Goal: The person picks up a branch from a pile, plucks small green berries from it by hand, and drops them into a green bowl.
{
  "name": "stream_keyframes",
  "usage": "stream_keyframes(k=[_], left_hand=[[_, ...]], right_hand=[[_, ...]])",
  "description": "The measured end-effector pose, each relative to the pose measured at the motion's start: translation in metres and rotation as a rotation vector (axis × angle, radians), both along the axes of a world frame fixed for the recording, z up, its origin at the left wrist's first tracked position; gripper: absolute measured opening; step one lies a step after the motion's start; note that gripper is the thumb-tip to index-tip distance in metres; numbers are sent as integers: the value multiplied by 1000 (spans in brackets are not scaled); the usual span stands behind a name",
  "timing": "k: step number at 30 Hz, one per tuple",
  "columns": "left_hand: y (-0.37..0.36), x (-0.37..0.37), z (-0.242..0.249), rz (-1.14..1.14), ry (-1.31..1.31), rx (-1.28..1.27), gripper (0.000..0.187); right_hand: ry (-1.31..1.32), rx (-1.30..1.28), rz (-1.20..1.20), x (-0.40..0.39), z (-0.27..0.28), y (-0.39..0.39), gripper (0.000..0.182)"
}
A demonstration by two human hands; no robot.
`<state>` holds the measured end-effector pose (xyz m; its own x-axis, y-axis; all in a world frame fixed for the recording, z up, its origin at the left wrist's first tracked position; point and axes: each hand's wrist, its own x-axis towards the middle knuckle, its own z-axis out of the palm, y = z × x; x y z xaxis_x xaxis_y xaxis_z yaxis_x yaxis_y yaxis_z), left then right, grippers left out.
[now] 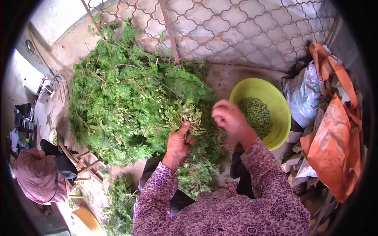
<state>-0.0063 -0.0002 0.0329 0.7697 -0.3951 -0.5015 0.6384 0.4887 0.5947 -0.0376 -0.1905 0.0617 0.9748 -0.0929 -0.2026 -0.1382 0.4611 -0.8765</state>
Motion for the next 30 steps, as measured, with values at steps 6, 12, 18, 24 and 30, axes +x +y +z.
stream_keyframes(k=[6, 12, 18, 24, 30], left_hand=[[-4, 1, -4, -9, -32, 28, 17], [-19, -2, -3, -76, -42, 11, 16], [-26, -8, -3, -154, -61, 13, 15], [-22, -8, -8, -209, -118, 33, 13], [-17, -9, -4, -134, -192, 94, 11]], right_hand=[[10, -683, -528, -14, -19, -99, 20], [114, -1253, -380, -25, -40, -142, 24], [114, -769, -56, -14, -11, -78, 20], [13, -352, 284, 1, -17, -29, 30], [-78, -359, 327, 10, -24, -17, 18]])
